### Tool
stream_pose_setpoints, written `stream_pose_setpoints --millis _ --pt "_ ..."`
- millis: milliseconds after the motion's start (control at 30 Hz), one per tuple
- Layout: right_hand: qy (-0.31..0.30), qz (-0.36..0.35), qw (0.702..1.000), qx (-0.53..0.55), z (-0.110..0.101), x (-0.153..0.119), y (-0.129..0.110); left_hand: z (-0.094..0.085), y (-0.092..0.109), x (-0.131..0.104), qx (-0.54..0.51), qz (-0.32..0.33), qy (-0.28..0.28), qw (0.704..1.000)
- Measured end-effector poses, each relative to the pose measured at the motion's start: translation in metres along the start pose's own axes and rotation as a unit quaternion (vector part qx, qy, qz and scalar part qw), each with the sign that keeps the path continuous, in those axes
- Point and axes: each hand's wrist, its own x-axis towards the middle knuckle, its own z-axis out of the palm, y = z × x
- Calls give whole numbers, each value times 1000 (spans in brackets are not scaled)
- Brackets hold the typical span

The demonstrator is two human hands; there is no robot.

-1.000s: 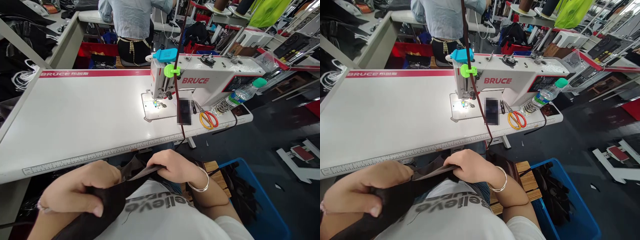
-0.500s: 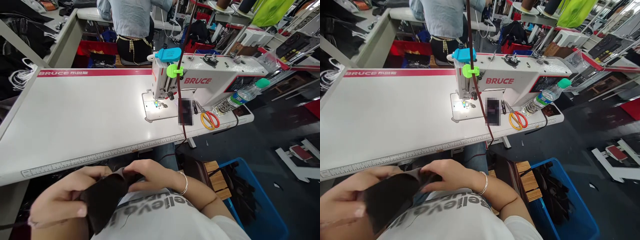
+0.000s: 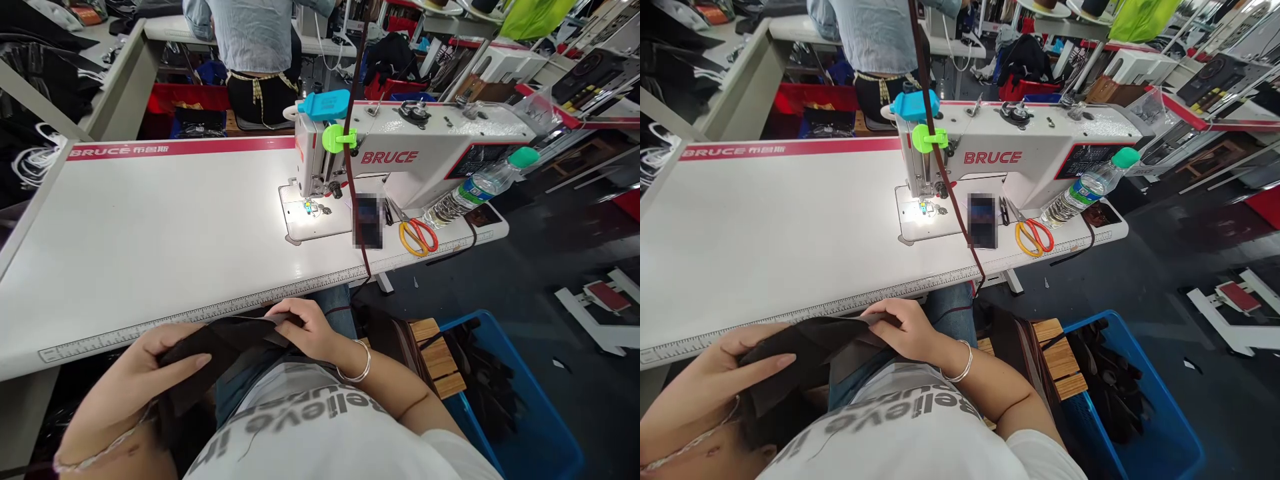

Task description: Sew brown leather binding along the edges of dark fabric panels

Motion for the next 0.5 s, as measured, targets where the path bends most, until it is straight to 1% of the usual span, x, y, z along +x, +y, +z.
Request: stream_pose_setpoints --millis 67,133,200,300,333,400,467,500 --pt "-21 -2 1000 16 -5 2 -1 3 7 4 -43 -16 23 999" --pt "-44 -15 999 17 -7 3 -2 8 10 9 -65 -22 18 997" --pt "-62 -33 998 -2 -8 6 -4 14 7 15 -105 -7 -9 994" --pt "-78 -62 994 -53 -10 10 -5 25 -3 24 -205 11 -66 976" --pt "-78 -77 992 -69 -10 12 -6 29 -6 26 -233 -1 -78 969" --pt "-62 -115 986 -101 -11 15 -6 36 -10 32 -274 -50 -88 956" --pt "-28 -161 977 -138 -12 17 -8 42 -12 35 -298 -92 -101 945" --pt "-12 -182 971 -156 -12 18 -9 44 -13 37 -308 -99 -117 939"
